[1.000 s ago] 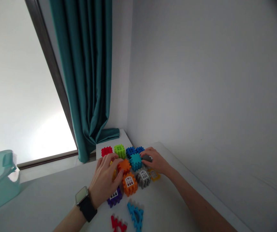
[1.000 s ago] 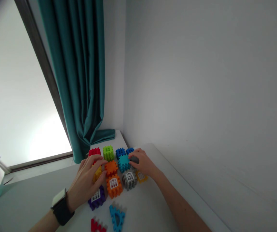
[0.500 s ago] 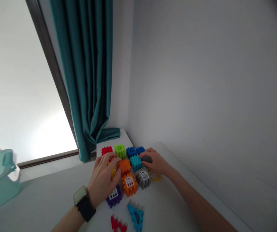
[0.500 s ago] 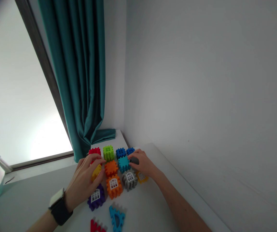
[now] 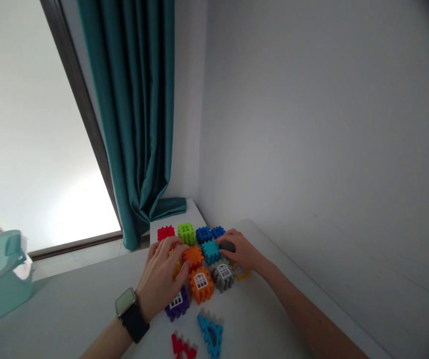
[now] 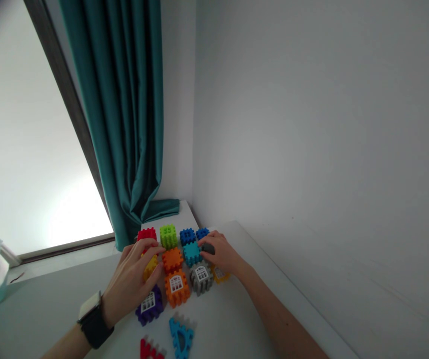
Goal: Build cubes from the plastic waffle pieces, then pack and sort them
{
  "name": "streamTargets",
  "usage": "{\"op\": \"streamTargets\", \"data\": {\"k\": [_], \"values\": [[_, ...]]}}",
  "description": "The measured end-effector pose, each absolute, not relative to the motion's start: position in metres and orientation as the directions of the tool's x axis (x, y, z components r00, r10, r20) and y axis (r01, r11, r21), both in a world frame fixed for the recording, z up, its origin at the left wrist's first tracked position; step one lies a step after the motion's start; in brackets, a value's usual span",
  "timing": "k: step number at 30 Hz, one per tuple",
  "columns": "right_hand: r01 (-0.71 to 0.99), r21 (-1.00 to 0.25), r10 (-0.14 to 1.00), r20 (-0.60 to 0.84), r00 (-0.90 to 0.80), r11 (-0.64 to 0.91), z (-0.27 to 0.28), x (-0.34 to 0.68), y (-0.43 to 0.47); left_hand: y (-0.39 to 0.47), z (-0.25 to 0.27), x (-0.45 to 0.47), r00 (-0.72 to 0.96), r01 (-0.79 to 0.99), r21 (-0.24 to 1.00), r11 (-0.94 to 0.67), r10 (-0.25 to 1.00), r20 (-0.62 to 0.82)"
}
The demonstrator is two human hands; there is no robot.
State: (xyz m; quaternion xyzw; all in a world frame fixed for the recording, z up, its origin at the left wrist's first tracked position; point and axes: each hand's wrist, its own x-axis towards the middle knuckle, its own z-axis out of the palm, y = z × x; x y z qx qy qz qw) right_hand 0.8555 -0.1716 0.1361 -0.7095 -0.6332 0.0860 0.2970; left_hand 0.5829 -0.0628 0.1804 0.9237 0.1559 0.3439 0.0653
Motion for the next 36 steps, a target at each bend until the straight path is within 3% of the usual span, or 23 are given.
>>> {"op": "streamTargets", "data": {"k": [15,22,36], "values": [[0.867,-0.493,0.936,0.334,0.107,0.077,0.141,0.856,-0.173,-0.062,0.18,0.582,0.737,0.238,0.217,-0.947,0.322,0.594],[0.911,-0.372,0.903,0.43,0.001,0.177,0.157,0.827,-0.182,-0.061,0.187,0.577,0.754,0.21,0.22,-0.953,0.301,0.584],[0.903,-0.353,0.91,0.406,-0.087,0.244,0.194,0.729,-0.197,-0.07,0.196,0.534,0.817,0.247,0.201,-0.948,0.315,0.482]]}}
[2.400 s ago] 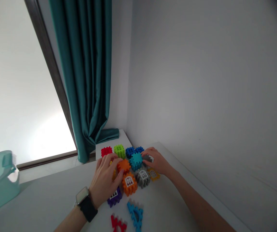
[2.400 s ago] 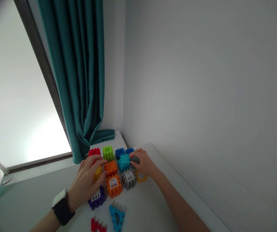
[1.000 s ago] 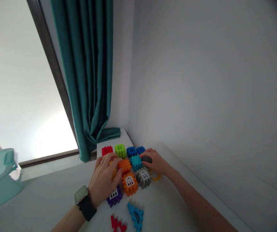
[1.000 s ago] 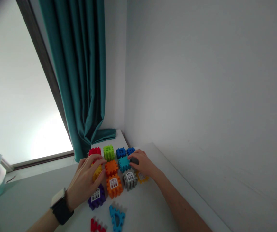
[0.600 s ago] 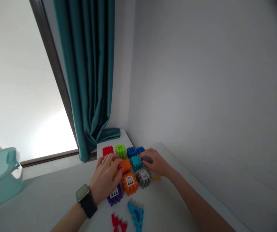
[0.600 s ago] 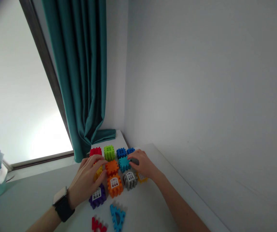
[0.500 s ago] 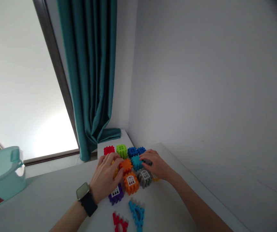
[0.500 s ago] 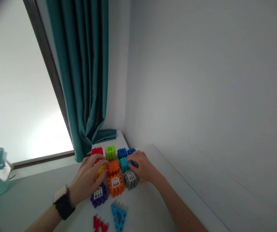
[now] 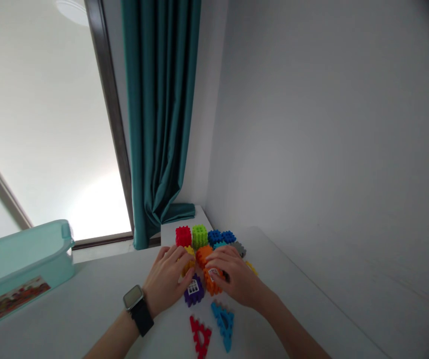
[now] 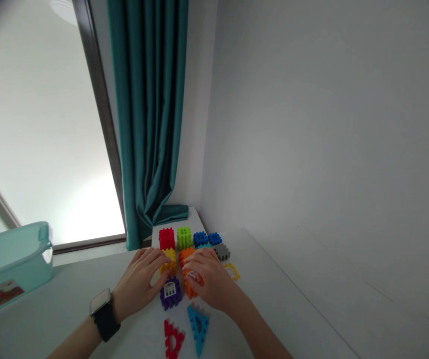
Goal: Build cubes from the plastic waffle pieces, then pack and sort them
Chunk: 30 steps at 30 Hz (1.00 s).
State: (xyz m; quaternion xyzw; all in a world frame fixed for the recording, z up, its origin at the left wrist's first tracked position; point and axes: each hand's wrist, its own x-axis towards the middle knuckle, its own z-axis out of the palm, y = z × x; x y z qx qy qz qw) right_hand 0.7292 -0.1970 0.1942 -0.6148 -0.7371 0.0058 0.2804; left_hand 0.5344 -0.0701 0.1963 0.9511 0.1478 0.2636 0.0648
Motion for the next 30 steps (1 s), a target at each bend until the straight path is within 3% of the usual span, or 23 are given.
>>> {"op": "streamTargets", "data": {"k": [12,22,30], "values": [[0.866,-0.409,0.922,0.364,-0.132,0.286,0.189,0.661,-0.19,-0.031,0.167,0.447,0.806,0.397,0.205,-0.895,0.447,0.389],[0.843,-0.483,0.971,0.151,-0.187,0.238,0.171,0.597,-0.172,-0.034,0.137,0.4,0.881,0.321,0.218,-0.922,0.375,0.289],[0.937,-0.336,0.989,0.136,-0.052,0.096,0.145,0.562,-0.161,-0.038,0.119,0.392,0.849,0.344,0.28,-0.896,0.425,0.316]]}}
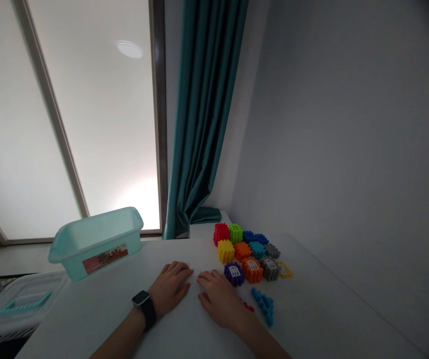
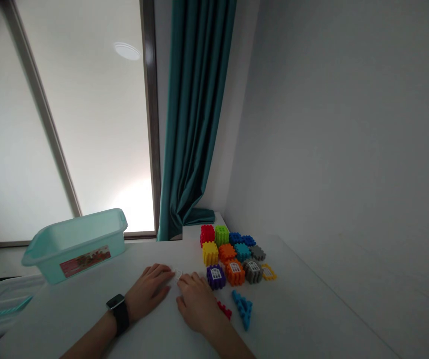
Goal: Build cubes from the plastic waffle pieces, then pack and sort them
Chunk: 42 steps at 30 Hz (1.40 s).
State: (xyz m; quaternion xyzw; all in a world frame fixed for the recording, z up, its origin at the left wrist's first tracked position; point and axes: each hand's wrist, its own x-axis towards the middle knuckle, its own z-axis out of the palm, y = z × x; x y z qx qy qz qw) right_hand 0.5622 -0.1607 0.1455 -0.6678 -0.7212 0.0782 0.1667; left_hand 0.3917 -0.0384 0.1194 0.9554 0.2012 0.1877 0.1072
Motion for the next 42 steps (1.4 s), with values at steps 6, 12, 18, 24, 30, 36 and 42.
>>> {"op": "streamTargets", "data": {"k": [6,12,18,24,30,36,42], "values": [[0.946,-0.298,0.98,0.184,-0.073,0.126,0.133,0.551,-0.169,-0.039,0.122,0.392,0.828,0.378,0.322,-0.868,0.472,0.303],[0.939,-0.319,0.979,0.191,-0.074,0.133,0.131,0.556,-0.175,-0.04,0.126,0.392,0.84,0.369,0.345,-0.863,0.468,0.273],[0.943,-0.304,0.978,0.19,-0.081,0.137,0.131,0.557,-0.177,-0.038,0.126,0.391,0.833,0.378,0.374,-0.847,0.487,0.262],[0.926,-0.35,0.983,0.163,-0.086,0.139,0.13,0.562,-0.179,-0.034,0.123,0.389,0.823,0.366,0.437,-0.822,0.505,0.261],[0.923,-0.361,0.987,0.129,-0.092,0.133,0.136,0.563,-0.181,-0.031,0.12,0.387,0.798,0.353,0.523,-0.776,0.541,0.263],[0.917,-0.369,0.983,0.157,-0.096,0.149,0.139,0.563,-0.182,-0.032,0.122,0.386,0.793,0.325,0.593,-0.736,0.554,0.254],[0.9,-0.416,0.976,0.215,-0.039,0.127,0.13,0.565,-0.178,-0.041,0.124,0.385,0.779,0.285,0.656,-0.699,0.568,0.267]]}}
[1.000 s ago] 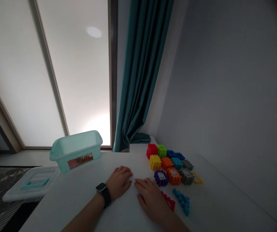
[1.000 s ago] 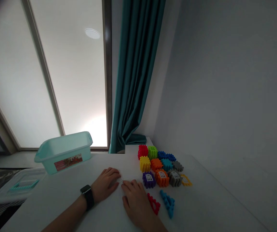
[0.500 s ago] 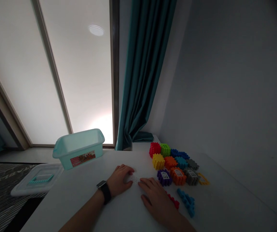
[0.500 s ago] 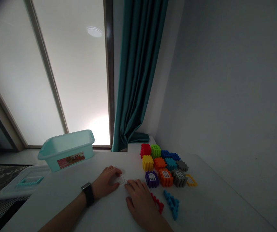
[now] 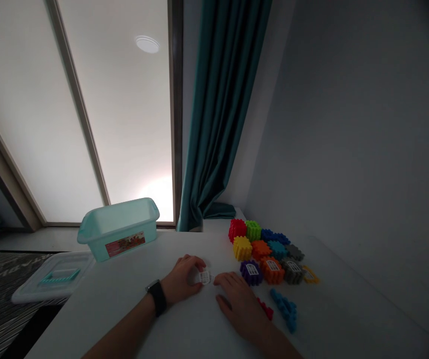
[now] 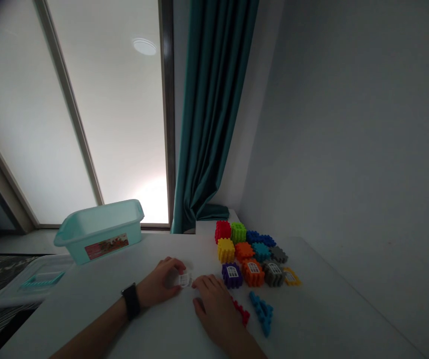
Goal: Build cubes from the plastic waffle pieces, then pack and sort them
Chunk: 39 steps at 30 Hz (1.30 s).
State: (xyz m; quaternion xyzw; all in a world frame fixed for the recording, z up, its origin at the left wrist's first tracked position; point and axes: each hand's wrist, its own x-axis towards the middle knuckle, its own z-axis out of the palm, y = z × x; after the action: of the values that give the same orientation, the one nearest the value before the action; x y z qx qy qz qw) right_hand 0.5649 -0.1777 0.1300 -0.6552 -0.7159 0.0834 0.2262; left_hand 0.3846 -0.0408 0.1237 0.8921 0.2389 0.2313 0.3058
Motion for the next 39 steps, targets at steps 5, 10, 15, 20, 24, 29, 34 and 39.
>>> {"op": "streamTargets", "data": {"k": [5,10,15,20,24,29,34,39], "values": [[0.896,-0.422,0.955,0.295,-0.007,0.137,0.125,0.565,-0.174,-0.052,0.126,0.385,0.768,0.235,0.72,-0.653,0.579,0.275],[0.896,-0.393,0.927,0.372,-0.053,0.209,0.121,0.565,-0.172,-0.055,0.13,0.385,0.798,0.155,0.777,-0.611,0.541,0.266],[0.876,-0.391,0.893,0.44,-0.092,0.282,0.122,0.565,-0.172,-0.053,0.132,0.387,0.83,0.104,0.788,-0.607,0.49,0.268],[0.738,-0.659,0.947,0.31,0.088,0.147,0.125,0.562,-0.172,-0.056,0.128,0.391,0.812,0.133,0.745,-0.653,0.503,0.297],[0.509,-0.859,0.963,0.172,0.206,0.044,0.125,0.561,-0.169,-0.063,0.126,0.391,0.768,0.167,0.681,-0.713,0.527,0.363],[0.268,-0.963,0.95,0.112,0.292,0.031,0.122,0.562,-0.163,-0.069,0.124,0.392,0.747,0.196,0.416,-0.888,0.41,0.523],[0.238,-0.971,0.945,0.107,0.308,0.032,0.122,0.561,-0.163,-0.07,0.125,0.393,0.704,0.241,0.346,-0.907,0.409,0.58],[0.596,-0.784,0.894,0.38,0.236,0.176,0.126,0.561,-0.172,-0.066,0.125,0.39,0.693,0.259,0.398,-0.88,0.456,0.558]]}}
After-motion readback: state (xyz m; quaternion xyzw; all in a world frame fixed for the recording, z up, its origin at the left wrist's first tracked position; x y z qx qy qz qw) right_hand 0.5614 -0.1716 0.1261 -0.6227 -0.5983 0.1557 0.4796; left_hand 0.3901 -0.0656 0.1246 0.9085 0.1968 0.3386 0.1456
